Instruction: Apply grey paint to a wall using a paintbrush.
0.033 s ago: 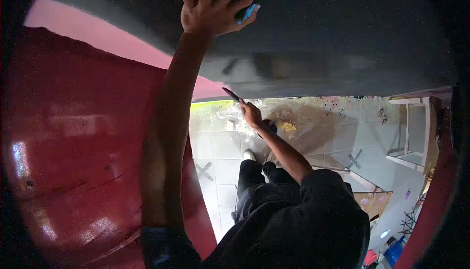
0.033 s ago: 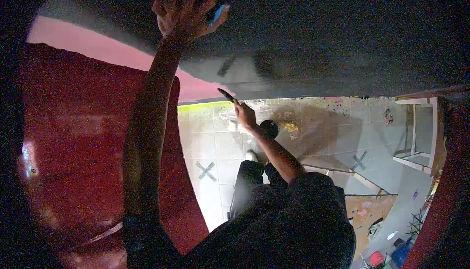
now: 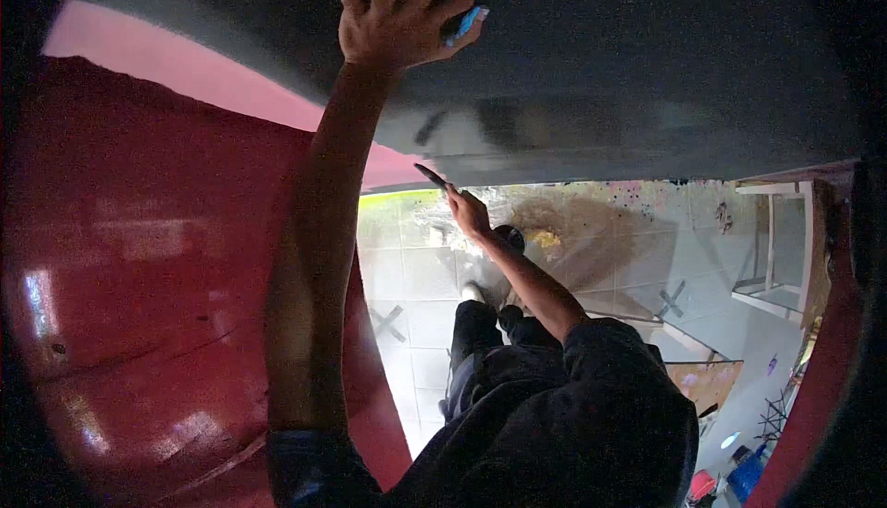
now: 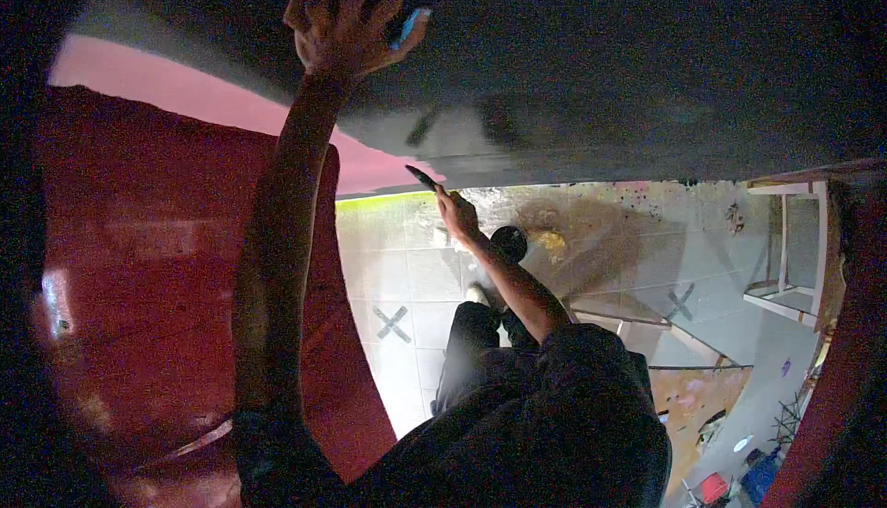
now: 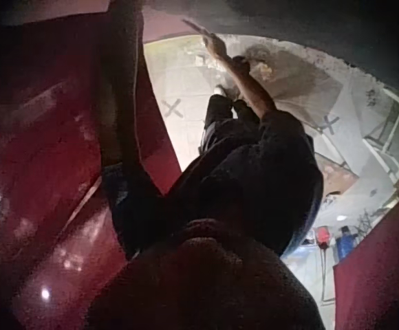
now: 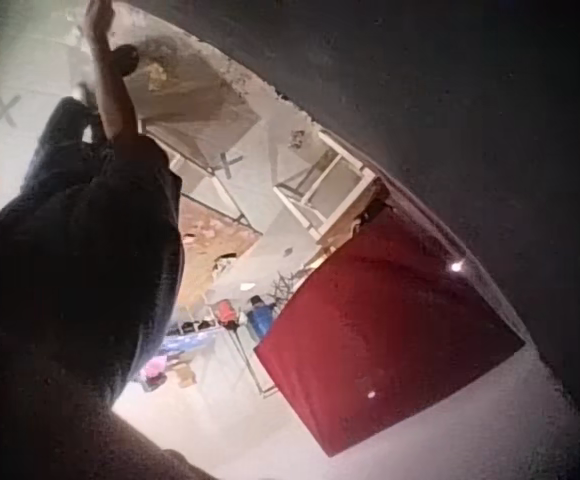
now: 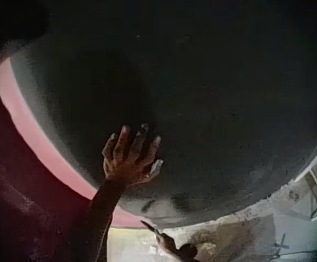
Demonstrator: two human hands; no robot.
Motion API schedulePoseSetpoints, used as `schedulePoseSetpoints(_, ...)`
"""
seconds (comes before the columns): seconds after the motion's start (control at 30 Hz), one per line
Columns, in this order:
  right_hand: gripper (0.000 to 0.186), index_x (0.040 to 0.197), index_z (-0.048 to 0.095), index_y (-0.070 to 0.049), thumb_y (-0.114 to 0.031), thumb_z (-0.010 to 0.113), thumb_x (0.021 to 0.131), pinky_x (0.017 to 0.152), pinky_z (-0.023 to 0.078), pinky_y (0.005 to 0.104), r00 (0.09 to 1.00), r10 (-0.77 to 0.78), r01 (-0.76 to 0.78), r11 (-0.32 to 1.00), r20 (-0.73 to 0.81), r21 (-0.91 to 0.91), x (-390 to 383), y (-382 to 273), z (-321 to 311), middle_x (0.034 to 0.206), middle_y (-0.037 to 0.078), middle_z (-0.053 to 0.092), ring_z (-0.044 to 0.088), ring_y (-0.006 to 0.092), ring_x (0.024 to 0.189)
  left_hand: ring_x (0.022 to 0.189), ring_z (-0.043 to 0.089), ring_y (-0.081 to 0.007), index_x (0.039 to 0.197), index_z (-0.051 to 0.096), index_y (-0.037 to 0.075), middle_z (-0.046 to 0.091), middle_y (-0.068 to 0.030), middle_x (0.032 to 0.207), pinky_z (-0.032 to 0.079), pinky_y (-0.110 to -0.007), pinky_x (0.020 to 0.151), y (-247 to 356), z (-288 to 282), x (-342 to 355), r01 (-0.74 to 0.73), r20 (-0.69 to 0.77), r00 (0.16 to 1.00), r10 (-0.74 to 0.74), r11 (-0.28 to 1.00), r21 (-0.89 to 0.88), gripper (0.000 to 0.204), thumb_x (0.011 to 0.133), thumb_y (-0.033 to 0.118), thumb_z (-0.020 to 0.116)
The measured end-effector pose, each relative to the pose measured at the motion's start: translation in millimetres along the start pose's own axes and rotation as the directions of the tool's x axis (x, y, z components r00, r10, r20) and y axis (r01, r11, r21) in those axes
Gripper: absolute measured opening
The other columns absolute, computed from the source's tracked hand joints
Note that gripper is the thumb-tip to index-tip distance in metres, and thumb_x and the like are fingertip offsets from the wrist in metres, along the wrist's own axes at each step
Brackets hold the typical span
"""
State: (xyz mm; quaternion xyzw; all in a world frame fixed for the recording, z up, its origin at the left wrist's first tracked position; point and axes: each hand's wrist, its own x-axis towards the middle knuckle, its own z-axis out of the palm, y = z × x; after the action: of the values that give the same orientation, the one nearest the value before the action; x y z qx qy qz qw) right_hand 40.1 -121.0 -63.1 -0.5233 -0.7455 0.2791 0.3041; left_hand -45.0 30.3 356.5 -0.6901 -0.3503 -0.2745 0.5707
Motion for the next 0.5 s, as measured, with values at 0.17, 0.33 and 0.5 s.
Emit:
schedulePoseSetpoints(0.17, 0.029, 0.118, 0.057, -0.013, -0.021, 0.052, 0.090, 0.051, 0.045, 0.0428, 0.997, -0.053, 0.048, 0.996, -0.061, -0.073, 37.2, 3.2, 23.6, 0.068, 0.014, 0.057, 0.058, 0.0310, 0.060, 0.125, 0.037, -0.0328, 0.129, 0.047, 0.026, 0.044, -0.0064, 0.136, 0.028, -0.050, 0.099, -1.7, -0.7, -0.4, -0.005, 0.002, 1.000, 0.005, 1.000, 0.007, 0.052, 0.081, 0.047, 0.050)
schedulePoseSetpoints(0.33, 0.023, 0.108, 0.062, -0.013, -0.023, 0.055, 0.089, 0.059, 0.047, 0.0427, 0.993, 0.087, -0.089, 0.996, -0.082, -0.021, 30.2, 55.7, -5.4, 0.075, 0.014, 0.060, 0.060, 0.0329, 0.070, 0.125, 0.038, -0.0336, 0.128, 0.048, 0.026, 0.044, -0.0073, 0.136, 0.028, -0.050, 0.099, -2.7, 1.7, 1.0, -0.019, 0.013, 1.000, 0.018, 1.000, 0.022, 0.051, 0.082, 0.048, 0.049)
schedulePoseSetpoints(0.5, 0.021, 0.106, 0.062, -0.014, -0.023, 0.055, 0.089, 0.052, 0.044, 0.0442, 0.931, 0.133, -0.178, 0.978, -0.340, -0.106, -4.0, 123.0, -53.7, 0.071, 0.013, 0.059, 0.057, 0.0329, 0.062, 0.125, 0.037, -0.0342, 0.128, 0.048, 0.025, 0.044, -0.0074, 0.135, 0.028, -0.050, 0.099, -2.2, 3.7, -1.3, -0.036, 0.017, 0.999, 0.036, 0.999, 0.024, 0.054, 0.080, 0.050, 0.052)
